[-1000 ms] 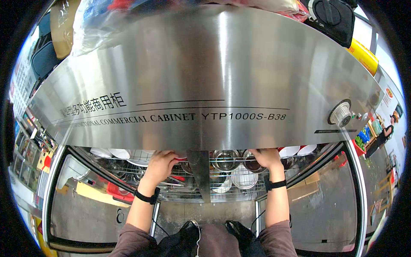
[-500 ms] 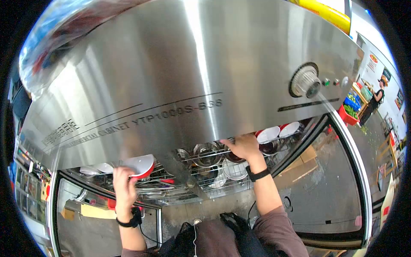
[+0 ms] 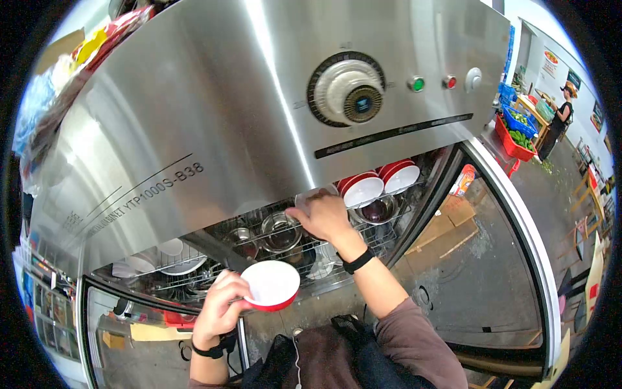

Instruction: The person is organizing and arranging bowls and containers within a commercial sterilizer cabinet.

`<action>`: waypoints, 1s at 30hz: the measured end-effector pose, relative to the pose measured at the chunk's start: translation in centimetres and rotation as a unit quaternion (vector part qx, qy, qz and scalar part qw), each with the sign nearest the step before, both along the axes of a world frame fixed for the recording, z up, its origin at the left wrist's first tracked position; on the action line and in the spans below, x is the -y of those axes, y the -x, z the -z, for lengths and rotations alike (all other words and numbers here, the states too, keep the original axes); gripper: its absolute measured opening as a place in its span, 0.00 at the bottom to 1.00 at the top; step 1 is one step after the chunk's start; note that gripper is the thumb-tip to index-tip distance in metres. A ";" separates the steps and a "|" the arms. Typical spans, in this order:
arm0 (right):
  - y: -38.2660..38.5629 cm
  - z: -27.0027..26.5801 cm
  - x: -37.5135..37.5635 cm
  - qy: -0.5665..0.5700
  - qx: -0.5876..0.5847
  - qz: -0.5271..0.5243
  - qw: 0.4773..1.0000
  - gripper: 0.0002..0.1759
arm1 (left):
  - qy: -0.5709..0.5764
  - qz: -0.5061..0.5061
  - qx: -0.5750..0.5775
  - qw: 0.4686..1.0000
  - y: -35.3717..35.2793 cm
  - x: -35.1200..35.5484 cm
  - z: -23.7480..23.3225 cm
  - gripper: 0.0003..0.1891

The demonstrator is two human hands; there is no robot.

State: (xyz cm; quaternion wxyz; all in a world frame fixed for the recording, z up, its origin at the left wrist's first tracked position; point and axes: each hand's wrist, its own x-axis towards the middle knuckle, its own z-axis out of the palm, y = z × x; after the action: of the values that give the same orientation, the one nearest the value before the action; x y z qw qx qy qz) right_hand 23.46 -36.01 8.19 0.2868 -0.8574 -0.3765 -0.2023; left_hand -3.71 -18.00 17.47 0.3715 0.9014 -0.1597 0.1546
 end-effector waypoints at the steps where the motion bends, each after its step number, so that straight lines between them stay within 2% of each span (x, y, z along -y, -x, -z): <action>1: 0.1 -0.6 0.5 -0.062 0.033 -0.023 0.997 0.29 | -0.003 -0.008 0.016 1.000 -1.2 0.7 0.4 0.11; 3: 0.9 -2.0 1.9 -0.183 0.097 -0.068 0.976 0.19 | -0.005 -0.025 0.053 0.998 -3.3 1.9 0.9 0.12; 7: 1.8 -2.5 5.9 -0.281 0.134 -0.066 0.948 0.03 | -0.002 -0.044 0.123 0.991 -7.5 3.7 2.2 0.10; 15: 3.2 -1.5 10.2 -0.259 0.145 -0.065 0.953 0.03 | 0.006 -0.088 0.147 0.985 -14.7 5.4 6.2 0.08; 17: 3.7 -1.5 10.6 -0.253 0.143 -0.072 0.954 0.03 | 0.041 -0.092 0.136 0.985 -16.0 5.8 6.9 0.08; 25: 4.3 -0.5 10.9 -0.248 0.135 -0.071 0.957 0.05 | 0.054 -0.107 0.130 0.984 -18.7 6.5 6.8 0.09; 30: 4.2 0.0 10.9 -0.241 0.132 -0.078 0.958 0.05 | 0.012 -0.134 0.115 0.984 -19.5 6.3 7.4 0.07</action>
State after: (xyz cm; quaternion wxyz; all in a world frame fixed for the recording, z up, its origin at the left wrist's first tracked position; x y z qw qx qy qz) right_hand 19.23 -46.87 8.18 0.4474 -0.6964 -0.4165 -0.3760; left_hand 15.78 -24.28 10.05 0.3369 0.8865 -0.0768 0.3076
